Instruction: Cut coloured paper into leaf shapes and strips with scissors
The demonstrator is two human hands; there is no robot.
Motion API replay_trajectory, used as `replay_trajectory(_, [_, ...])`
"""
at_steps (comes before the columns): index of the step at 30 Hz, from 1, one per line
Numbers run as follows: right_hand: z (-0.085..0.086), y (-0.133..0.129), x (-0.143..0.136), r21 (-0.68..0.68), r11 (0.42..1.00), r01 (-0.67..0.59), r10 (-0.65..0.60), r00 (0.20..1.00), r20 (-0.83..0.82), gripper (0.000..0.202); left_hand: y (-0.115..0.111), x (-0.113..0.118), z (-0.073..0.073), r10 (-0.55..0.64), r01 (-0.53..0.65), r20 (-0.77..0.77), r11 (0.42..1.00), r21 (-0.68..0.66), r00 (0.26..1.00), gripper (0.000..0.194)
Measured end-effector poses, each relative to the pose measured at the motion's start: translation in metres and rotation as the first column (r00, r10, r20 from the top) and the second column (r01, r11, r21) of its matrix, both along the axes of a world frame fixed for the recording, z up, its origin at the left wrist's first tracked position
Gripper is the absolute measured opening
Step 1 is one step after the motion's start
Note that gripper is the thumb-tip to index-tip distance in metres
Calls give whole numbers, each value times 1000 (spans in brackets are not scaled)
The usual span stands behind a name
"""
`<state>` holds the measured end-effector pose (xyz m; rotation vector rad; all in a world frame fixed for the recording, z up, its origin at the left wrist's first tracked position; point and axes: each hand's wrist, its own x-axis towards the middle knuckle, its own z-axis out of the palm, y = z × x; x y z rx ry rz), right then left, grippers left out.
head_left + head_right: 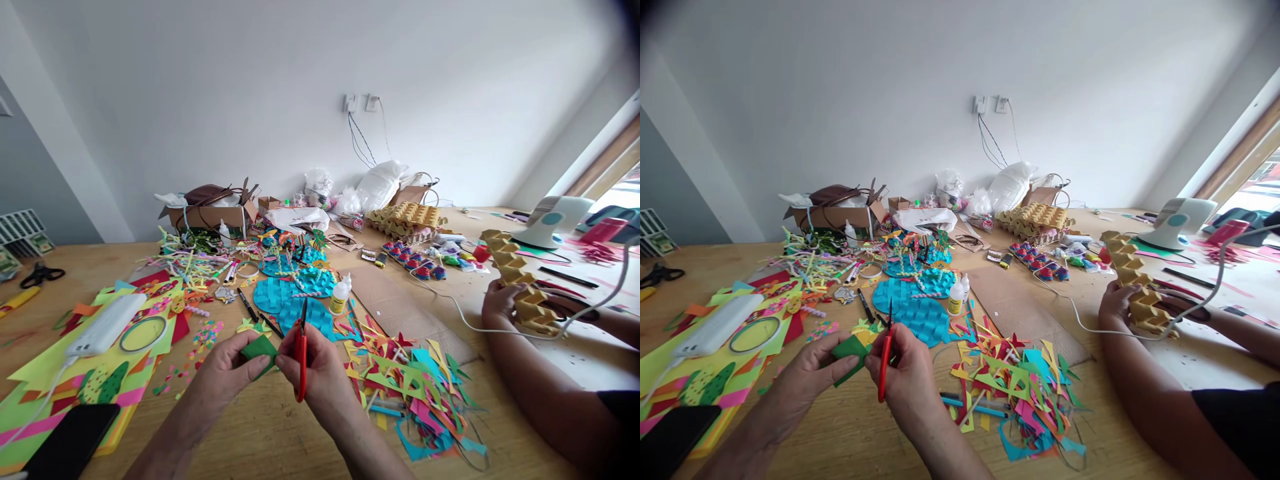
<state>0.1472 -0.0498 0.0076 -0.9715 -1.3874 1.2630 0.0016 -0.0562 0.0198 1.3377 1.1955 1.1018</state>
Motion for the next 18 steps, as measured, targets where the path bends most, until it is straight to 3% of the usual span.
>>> replay_trajectory(4, [5, -3, 3, 12, 1000, -24, 23, 997, 75, 14, 1, -1, -7, 19, -18, 42, 999, -30, 999, 10])
replay_trajectory(7, [10, -8, 11, 18, 998, -62, 56, 969, 240, 12, 1, -5, -12, 59, -53, 145, 998, -45, 988, 10])
replay_trajectory(12, [5, -20, 25, 72, 988, -135, 70, 820, 568, 20, -3, -8, -7, 43, -32, 242, 998, -51, 969, 6])
replay_trajectory(18, [1, -30, 28, 132, 977, -165, 26, 713, 700, 21, -7, -5, -1, 19, 11, 302, 995, -99, 953, 6])
